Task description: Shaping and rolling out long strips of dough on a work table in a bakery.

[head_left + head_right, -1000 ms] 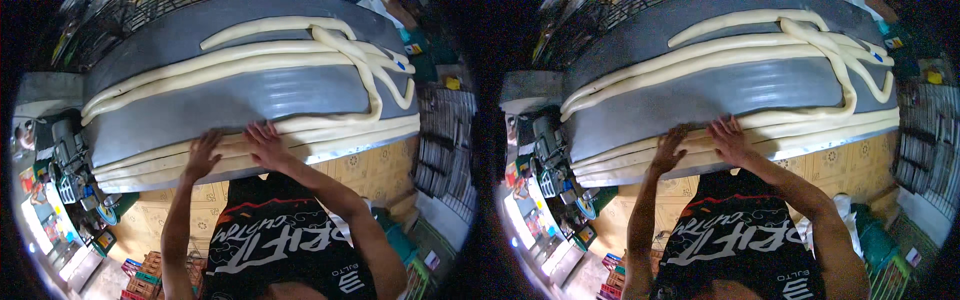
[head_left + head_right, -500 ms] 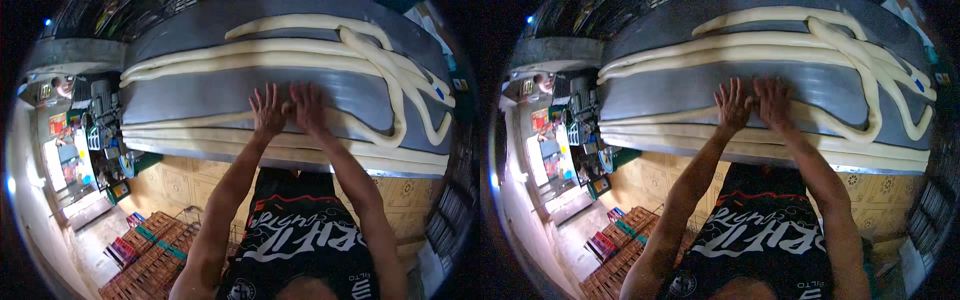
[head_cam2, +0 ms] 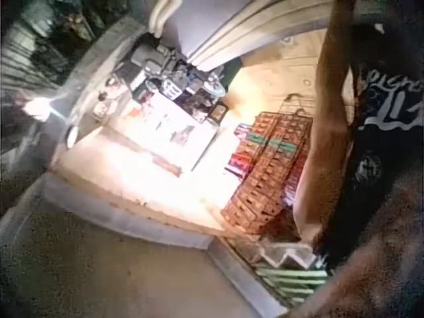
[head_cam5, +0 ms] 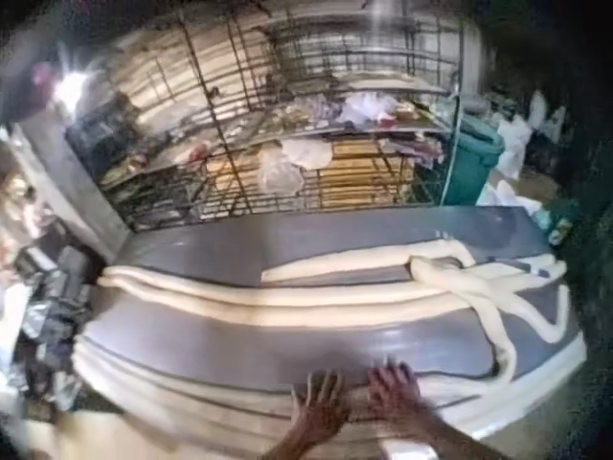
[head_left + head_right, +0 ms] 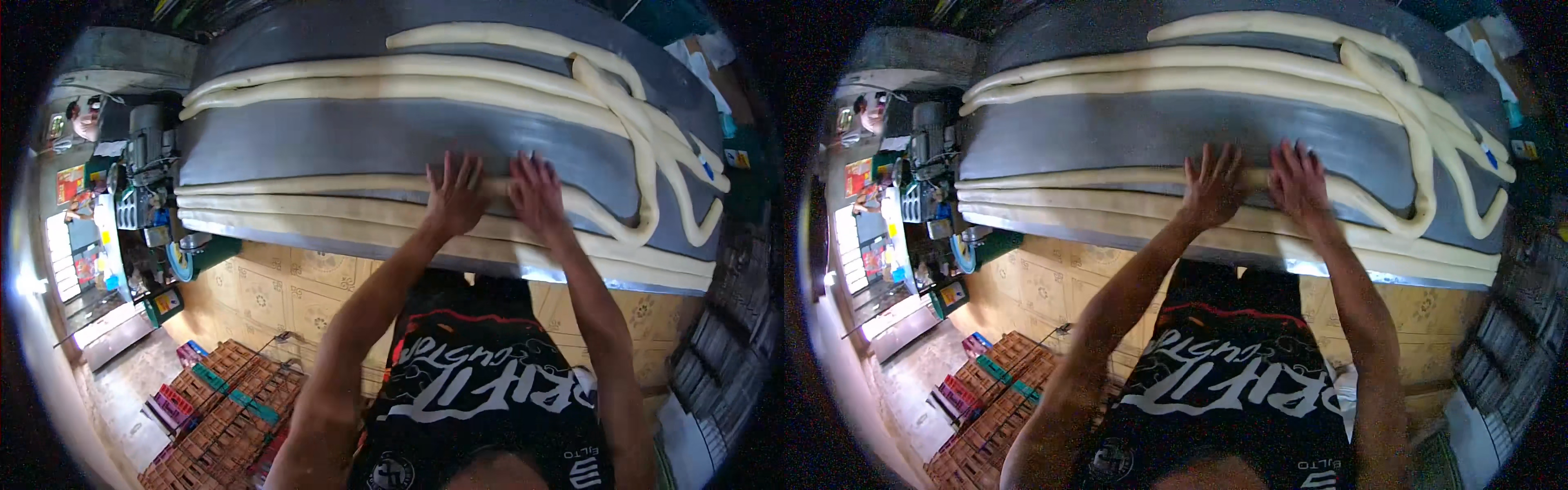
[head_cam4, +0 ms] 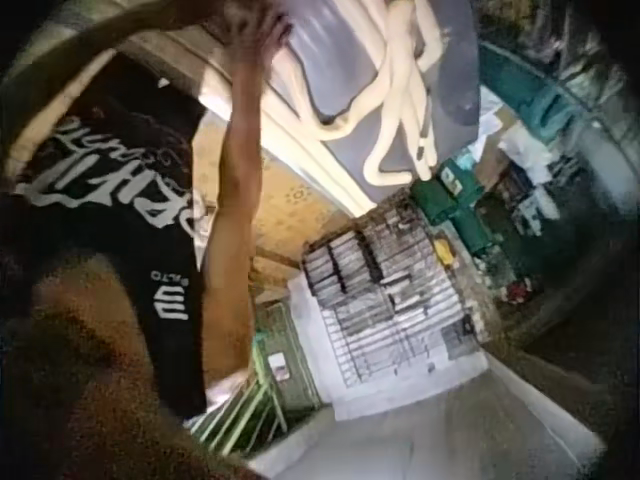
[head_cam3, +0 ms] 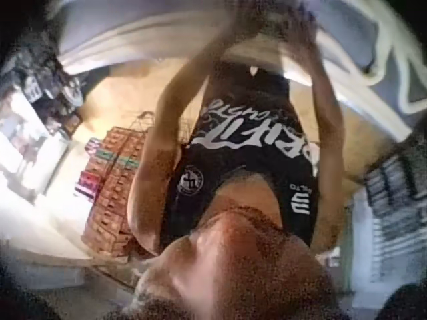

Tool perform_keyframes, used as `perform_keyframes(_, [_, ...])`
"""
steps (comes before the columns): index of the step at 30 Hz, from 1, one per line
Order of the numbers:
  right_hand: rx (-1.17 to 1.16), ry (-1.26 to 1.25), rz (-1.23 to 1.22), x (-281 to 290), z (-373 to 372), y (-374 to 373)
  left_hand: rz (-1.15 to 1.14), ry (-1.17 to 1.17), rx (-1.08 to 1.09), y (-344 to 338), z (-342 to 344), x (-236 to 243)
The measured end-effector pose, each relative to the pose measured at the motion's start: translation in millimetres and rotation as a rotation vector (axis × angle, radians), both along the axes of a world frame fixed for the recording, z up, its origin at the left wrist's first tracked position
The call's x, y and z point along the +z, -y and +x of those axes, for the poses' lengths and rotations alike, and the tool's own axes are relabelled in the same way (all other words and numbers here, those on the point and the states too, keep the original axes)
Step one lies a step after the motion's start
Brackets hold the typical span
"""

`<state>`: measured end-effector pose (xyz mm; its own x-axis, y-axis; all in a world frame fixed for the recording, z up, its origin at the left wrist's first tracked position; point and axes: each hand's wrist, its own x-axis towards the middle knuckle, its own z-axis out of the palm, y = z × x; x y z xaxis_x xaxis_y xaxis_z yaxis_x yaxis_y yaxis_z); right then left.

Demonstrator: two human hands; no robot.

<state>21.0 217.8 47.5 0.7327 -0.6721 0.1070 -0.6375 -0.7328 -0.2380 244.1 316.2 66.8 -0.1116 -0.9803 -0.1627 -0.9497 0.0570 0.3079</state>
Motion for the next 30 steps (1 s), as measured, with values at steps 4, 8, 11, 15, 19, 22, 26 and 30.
perform_keyframes(4, [-0.142,-0.071,0.195,7,-17,-79,0.103,-0.075,-0.062,-90,62,-4])
perform_keyframes(8, [-0.054,-0.012,0.019,33,96,-112,-0.04,0.006,0.002,-67,88,-28])
perform_keyframes(11, [-0.237,-0.054,-0.031,10,128,-48,-0.236,0.027,0.192,-10,84,-28])
perform_keyframes(15, [-0.05,-0.024,-0.019,-3,91,-80,-0.155,0.09,-0.046,-62,91,-46])
perform_keyframes(19, [-0.047,0.053,0.171,29,11,-83,0.067,0.021,0.107,-116,185,-30])
perform_keyframes(22, [-0.185,-0.047,0.025,19,-99,-48,0.089,0.141,0.382,-111,175,-7])
perform_keyframes(26, [-0.227,0.1,0.158,16,-174,-18,-0.075,-0.236,0.173,-60,41,-7])
perform_keyframes(30, [-0.174,-0.153,0.298,35,-169,6,-0.106,-0.294,0.156,-33,-33,-12])
